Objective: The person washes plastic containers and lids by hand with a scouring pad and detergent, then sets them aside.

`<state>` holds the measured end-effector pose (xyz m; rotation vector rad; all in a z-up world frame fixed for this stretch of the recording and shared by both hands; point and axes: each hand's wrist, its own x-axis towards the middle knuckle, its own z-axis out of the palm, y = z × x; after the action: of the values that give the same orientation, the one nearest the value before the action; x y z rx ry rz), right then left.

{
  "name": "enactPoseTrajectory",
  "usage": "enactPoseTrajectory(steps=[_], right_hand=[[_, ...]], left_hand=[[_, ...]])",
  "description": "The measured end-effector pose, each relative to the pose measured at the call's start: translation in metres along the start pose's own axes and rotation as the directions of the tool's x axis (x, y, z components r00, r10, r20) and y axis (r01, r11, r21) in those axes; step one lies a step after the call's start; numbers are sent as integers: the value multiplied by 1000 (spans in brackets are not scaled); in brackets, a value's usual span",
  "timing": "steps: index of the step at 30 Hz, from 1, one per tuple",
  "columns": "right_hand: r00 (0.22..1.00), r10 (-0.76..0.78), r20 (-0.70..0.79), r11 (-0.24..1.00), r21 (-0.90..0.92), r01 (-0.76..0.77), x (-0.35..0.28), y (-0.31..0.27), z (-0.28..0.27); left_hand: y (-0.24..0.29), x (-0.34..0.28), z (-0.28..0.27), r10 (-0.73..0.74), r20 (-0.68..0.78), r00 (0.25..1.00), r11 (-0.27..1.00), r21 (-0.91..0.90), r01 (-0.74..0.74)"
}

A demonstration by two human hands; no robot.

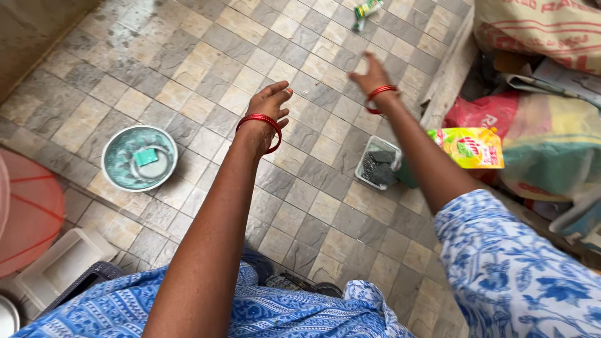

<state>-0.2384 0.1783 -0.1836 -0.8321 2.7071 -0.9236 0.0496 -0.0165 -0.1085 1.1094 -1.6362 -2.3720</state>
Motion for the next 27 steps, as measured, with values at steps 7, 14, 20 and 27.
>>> enactPoseTrajectory(steps=[7, 14, 20, 27], right_hand=[[925, -378, 31, 892, 278, 355, -107, -183, 136], [936, -276, 217, 959, 133, 252, -133, -194, 112], [714, 215, -667, 955, 297, -10, -157, 44, -1], [142, 948, -283, 316, 805, -503, -212, 196, -68]], left_hand=[[-32, -28, -34, -58, -138, 989, 936, -353, 6], [-39, -69, -97, -129, -334, 934, 943, -331, 12], [-31, -76, -73, -112, -295, 949, 936, -353, 1], [-29, -71, -61, -106, -237, 966, 949, -313, 27]])
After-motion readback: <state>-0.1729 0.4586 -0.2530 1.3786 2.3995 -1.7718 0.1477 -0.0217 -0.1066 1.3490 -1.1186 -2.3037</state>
